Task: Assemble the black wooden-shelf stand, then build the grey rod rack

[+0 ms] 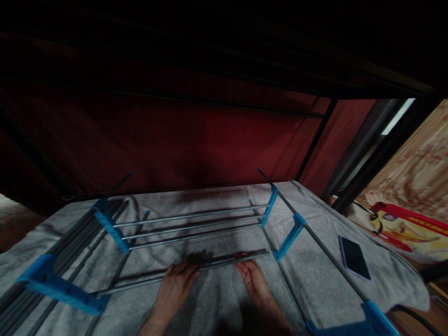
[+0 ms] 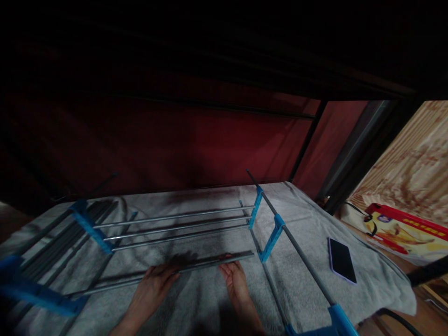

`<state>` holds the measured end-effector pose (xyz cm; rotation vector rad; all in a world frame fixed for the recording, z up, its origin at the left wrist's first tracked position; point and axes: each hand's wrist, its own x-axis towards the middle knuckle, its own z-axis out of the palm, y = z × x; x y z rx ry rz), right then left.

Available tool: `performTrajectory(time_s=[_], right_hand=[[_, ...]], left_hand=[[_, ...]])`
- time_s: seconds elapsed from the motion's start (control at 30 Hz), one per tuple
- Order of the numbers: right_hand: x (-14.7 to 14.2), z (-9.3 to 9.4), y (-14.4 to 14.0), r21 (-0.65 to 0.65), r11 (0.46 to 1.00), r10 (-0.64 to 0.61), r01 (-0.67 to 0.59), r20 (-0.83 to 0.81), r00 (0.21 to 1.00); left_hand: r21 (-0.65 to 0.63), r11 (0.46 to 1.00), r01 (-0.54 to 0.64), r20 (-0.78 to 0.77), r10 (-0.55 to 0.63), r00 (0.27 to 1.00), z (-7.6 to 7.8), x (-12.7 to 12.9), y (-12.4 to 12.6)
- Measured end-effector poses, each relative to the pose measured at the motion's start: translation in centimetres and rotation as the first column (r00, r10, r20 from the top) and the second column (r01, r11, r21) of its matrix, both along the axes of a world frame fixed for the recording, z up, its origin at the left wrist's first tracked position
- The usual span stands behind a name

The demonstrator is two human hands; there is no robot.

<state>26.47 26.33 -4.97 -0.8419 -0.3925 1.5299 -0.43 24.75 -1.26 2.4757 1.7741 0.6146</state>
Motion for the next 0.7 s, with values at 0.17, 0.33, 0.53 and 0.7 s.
performTrajectory(time_s=[0.17,0.33,0.53,0.7], right_hand=[[0.5,-0.8,0.0,-0.001,1.000,-0.002,0.002,-0.024,1.000],[0.9,-1.6,0.1,-0.035,0.998,0.054,-0.052,0.058,0.997],[1.5,-3.0,0.3,-0.037,0.996,0.088,-0.085,0.087,0.992],[1.7,-4.2,0.8,-0.103,0.994,0.057,-0.042,0.149,0.987]], left_hand=[[-0.052,0.998,-0.033,0.008,0.034,0.999,-1.0,-0.1,-0.1],[-0.156,0.986,-0.061,-0.032,0.057,0.998,-1.6,0.2,-0.2],[-0.214,0.974,-0.074,-0.074,0.059,0.996,-2.3,0.8,-0.3],[-0.135,0.990,-0.042,-0.082,0.031,0.996,-3.7,0.6,-0.6]])
